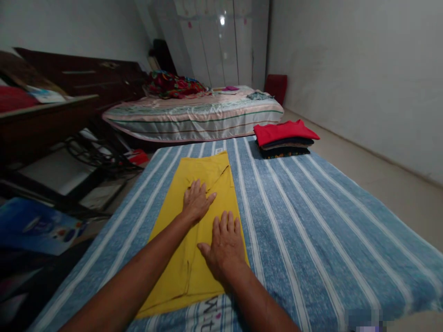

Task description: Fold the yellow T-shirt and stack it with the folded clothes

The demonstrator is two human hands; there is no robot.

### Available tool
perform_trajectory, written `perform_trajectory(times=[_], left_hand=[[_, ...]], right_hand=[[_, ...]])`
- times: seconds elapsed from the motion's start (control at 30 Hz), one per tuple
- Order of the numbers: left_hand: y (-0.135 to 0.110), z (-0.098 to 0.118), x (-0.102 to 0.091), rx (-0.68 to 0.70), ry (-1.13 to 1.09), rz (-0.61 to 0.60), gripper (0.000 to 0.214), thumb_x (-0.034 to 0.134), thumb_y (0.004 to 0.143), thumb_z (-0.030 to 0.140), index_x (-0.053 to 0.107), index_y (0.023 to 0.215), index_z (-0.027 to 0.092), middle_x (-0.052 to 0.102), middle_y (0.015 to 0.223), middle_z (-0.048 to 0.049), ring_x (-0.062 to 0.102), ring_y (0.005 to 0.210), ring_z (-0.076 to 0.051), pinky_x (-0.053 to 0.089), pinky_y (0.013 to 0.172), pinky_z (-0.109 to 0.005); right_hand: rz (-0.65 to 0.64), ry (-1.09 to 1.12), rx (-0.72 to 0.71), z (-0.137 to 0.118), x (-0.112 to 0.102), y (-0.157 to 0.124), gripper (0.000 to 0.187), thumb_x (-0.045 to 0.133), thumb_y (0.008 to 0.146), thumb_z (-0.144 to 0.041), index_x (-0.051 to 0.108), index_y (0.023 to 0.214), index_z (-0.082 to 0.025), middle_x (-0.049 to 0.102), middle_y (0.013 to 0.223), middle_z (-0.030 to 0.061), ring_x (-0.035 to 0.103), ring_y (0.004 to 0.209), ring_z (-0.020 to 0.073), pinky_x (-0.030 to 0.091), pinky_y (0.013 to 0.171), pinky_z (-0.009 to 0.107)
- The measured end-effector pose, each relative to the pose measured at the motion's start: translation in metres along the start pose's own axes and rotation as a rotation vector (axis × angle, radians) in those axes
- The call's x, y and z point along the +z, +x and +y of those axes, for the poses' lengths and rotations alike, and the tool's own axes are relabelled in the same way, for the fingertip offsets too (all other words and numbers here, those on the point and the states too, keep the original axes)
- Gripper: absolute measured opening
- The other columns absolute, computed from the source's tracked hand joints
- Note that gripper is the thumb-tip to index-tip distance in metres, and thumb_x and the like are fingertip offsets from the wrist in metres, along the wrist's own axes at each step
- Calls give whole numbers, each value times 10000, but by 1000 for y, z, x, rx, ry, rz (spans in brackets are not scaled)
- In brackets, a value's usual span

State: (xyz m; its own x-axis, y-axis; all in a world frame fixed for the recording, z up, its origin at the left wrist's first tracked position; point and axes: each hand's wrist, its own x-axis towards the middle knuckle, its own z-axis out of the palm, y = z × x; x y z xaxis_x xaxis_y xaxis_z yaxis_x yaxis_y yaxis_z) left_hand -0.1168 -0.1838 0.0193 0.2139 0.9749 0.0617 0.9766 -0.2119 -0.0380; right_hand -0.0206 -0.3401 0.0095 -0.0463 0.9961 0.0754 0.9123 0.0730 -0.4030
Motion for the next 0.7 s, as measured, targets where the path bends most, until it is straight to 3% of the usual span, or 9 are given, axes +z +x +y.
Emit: perform_trajectory(times=[0.13, 0.5, 0.7], left_hand=[[-2, -12, -1, -69, -15, -55, 688, 245, 906, 582, 306, 1441, 152, 180, 1544, -169, 122, 1426, -297, 160, 1107, -508], [1, -19, 3, -30, -40, -105, 633, 297, 868, 645, 318, 1426, 346, 226, 1542, -99, 155, 1408, -348, 188, 1068, -534], [-4, -18, 0, -9, -39, -95, 626, 306, 869, 638, 343, 1416, 336, 226, 1539, -115, 170, 1397, -369, 178, 1064, -526]], right_hand=[[-21, -29, -8, 0, 2, -1, 764, 379, 898, -598, 350, 1421, -43, 208, 1498, 227, 80, 1399, 357, 57, 1120, 502], [-13, -62, -15, 1, 5, -2, 749, 375, 900, -587, 360, 1417, -45, 227, 1491, 231, 111, 1393, 369, 91, 1110, 506], [-21, -73, -18, 0, 3, -2, 745, 370, 900, -586, 369, 1414, -46, 239, 1489, 228, 134, 1388, 374, 107, 1107, 500]])
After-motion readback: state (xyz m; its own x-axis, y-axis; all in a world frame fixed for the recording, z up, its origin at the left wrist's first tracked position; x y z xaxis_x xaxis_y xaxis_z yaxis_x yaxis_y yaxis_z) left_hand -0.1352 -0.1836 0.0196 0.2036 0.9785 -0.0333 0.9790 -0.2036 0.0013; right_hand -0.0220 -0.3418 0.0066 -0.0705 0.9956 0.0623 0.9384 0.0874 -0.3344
